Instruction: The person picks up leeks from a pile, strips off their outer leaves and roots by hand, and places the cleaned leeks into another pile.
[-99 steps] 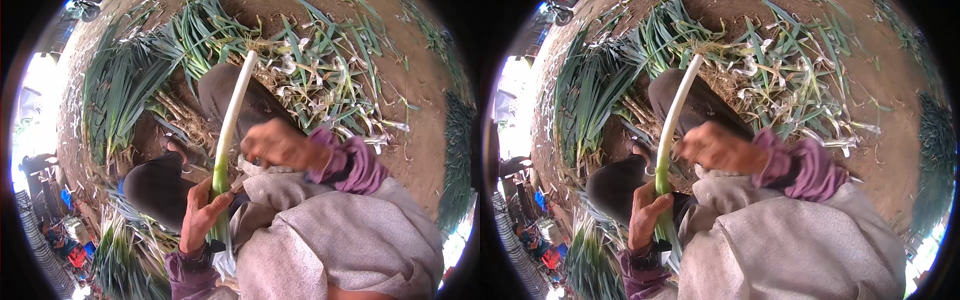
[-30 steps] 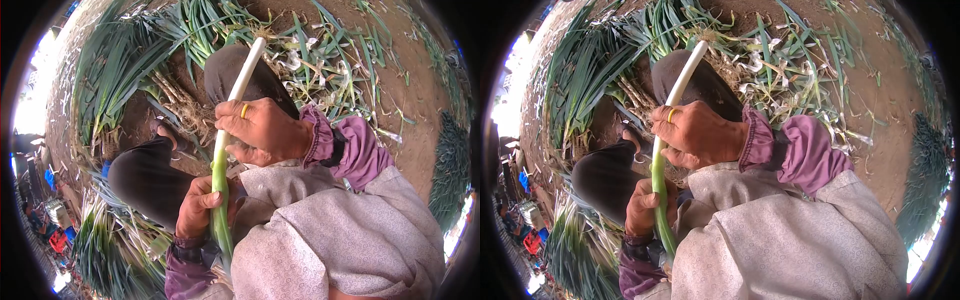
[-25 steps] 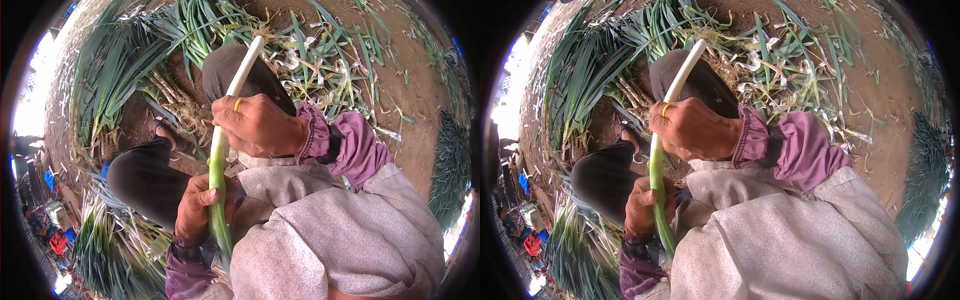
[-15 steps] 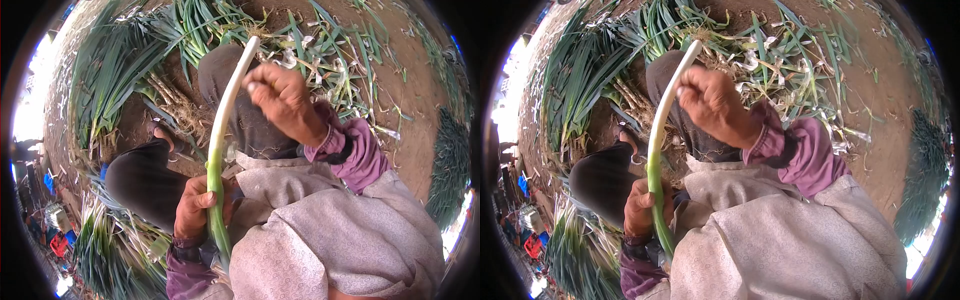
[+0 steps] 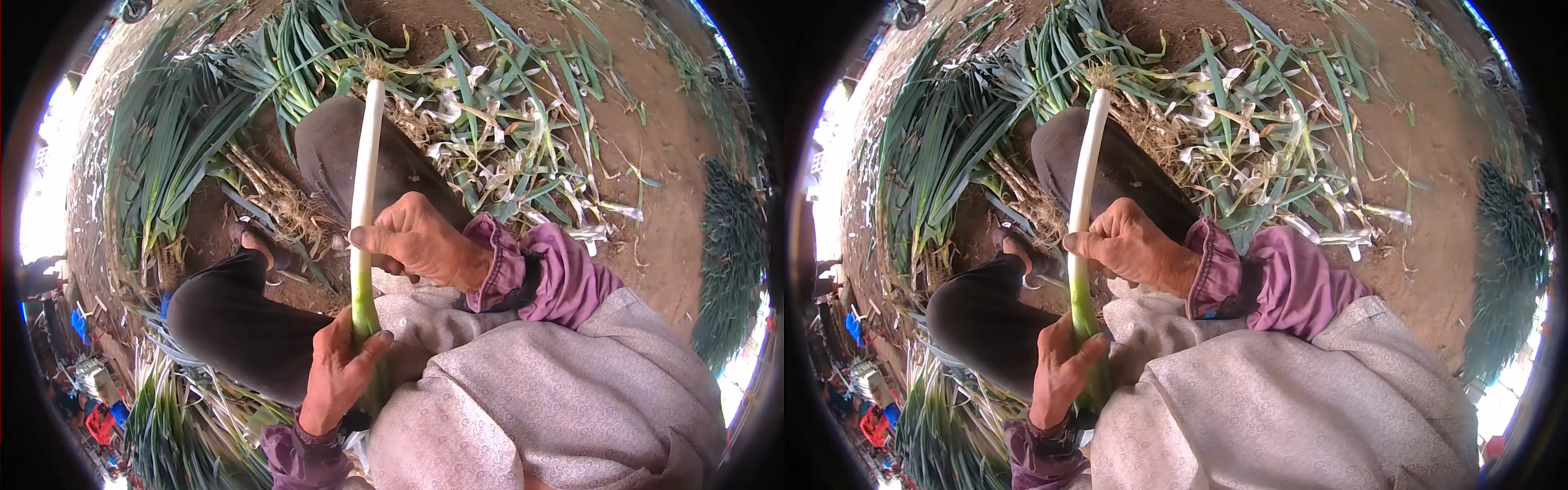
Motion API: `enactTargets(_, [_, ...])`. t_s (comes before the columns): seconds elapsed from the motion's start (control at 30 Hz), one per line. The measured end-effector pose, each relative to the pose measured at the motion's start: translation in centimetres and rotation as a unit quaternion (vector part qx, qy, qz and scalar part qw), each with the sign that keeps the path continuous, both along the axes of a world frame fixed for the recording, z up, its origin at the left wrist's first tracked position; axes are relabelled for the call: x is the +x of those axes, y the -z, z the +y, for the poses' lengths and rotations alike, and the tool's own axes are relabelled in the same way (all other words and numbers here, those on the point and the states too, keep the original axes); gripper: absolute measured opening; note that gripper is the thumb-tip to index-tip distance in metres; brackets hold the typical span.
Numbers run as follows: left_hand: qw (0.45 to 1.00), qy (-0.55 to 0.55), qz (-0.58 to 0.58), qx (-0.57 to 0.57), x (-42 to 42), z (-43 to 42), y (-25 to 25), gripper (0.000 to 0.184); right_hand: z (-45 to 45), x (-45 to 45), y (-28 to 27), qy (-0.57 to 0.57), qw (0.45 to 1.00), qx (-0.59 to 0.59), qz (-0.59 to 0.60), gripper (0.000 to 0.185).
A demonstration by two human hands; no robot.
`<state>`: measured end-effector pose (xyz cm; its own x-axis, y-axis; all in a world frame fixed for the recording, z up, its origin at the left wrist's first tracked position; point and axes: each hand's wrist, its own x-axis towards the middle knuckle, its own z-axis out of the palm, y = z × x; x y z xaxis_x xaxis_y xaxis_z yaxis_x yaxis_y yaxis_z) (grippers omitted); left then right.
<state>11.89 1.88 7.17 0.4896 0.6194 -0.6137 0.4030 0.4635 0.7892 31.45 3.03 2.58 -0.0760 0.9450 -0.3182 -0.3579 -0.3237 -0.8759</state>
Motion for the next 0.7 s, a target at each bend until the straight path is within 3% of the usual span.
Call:
enactTargets(0.17, [0.992,0.067,0.064,0.087,0.0,-0.1,0.7,0.016,-0.2,0.6,0.3,0.008,0.997,0.019,0.07,0.036])
enactTargets(0.27, [0.987,0.07,0.09,0.115,0.8,0.1,-0.2,0.017,0.2,1.4,-0.2,0.004,1.0,-0.001,0.011,0.03])
enactTargets(0.37, [0.991,0.063,0.09,0.078,0.6,0.3,-0.6,0.018,1.9,3.5,-1.2,0.077,0.991,0.043,0.096,0.025])
enactTargets(0.5, [0.999,0.019,0.038,0.025,-0.1,0.2,0.4,0.019,3.1,9.0,-5.7,0.212,0.968,0.136,0.012,0.024])
enactTargets(0.53, [0.999,0.017,0.032,0.017,-0.2,0.3,0.4,0.019,3.0,10.4,-4.9,0.164,0.965,0.172,0.113,0.023])
enactTargets(0.63, [0.999,-0.033,-0.009,0.019,0.5,-0.1,-0.7,0.018,1.9,7.6,-4.7,0.208,0.976,0.059,0.027,0.026])
enactTargets(0.67, [0.998,-0.059,-0.022,0.024,0.5,-0.2,-1.2,0.018,0.9,6.6,-3.1,0.162,0.985,0.038,0.033,0.033])
enactTargets(0.7, [0.998,0.015,0.025,0.056,-0.4,0.0,-1.2,0.019,0.2,4.2,-3.4,0.163,0.985,-0.016,0.05,0.028])
